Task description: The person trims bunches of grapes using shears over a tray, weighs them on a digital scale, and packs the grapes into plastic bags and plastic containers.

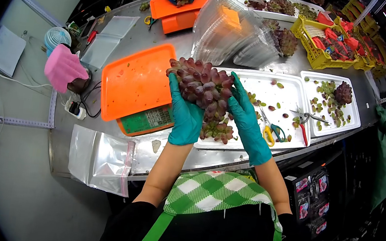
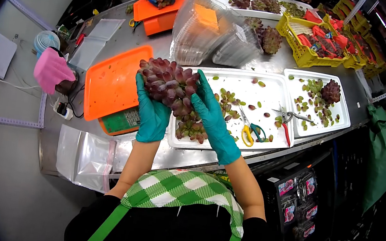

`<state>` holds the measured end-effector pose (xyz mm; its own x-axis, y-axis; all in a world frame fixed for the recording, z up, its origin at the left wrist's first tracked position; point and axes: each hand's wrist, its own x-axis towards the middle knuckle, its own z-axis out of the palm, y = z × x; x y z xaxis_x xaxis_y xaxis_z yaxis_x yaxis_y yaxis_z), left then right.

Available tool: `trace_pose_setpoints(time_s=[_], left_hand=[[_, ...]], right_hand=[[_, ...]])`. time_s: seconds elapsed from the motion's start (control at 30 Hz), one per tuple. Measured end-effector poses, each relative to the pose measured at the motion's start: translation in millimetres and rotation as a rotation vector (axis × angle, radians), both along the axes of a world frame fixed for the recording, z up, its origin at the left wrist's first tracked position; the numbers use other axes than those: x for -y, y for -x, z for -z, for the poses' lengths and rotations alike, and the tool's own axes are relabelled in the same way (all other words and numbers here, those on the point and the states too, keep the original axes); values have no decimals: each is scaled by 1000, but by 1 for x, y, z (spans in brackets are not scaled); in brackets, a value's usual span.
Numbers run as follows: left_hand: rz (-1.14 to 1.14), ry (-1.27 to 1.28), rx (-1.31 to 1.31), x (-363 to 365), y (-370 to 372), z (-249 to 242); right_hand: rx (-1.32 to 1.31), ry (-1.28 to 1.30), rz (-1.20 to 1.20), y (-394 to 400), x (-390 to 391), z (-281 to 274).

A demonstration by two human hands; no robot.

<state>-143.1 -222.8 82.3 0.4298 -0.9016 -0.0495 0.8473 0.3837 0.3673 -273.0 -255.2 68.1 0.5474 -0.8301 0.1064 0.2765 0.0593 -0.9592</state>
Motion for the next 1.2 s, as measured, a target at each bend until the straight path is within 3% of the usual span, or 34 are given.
trace_pose_setpoints(time_s=[0.1, 0.17, 0.2, 0.3, 0.33, 0.43, 0.47, 0.53, 0.67, 0.8, 0.87, 0.9, 0.97, 1.07, 1.17, 1.2], left_hand=[[-3, -103, -38, 5, 0, 13], [238, 419, -144, 12, -14, 49], [308, 532, -173, 17, -17, 52], [52, 14, -83, 8, 4, 2], [64, 6, -39, 7, 7, -3], [172, 88, -53, 10, 11, 9], [225, 175, -88, 10, 9, 24], [108, -125, 188, 4, 23, 4], [100, -217, 368, -8, 22, -16], [482, -151, 37, 7, -11, 10], [633, -122, 218, 11, -33, 75], [714, -102, 309, 15, -28, 81], [1009, -74, 155, 19, -18, 94], [1487, 28, -220, 24, -4, 107], [1306, -132, -152, 19, 14, 118], [1224, -184, -115, 19, 21, 123]], right_hand=[[20, 54, 63, -2, 3, 8], [23, 173, 114, -2, 5, 13], [17, 165, 117, 0, 4, 7], [89, -63, 35, 7, 5, -4], [20, 61, 48, 9, 4, -9], [88, 106, 155, 4, 0, -8], [136, -32, 171, 7, 3, -1], [241, -306, 196, 12, 10, 15], [564, -465, 120, 41, 11, 23], [563, -653, -57, 76, 17, 5], [308, -620, -162, 87, 29, 7], [176, -616, -123, 87, 30, 7], [-106, -518, -144, 92, 32, 2], [-186, -426, -251, 102, 25, -11], [-128, -423, -189, 122, 26, -4], [-284, -355, -58, 130, 26, 1]])
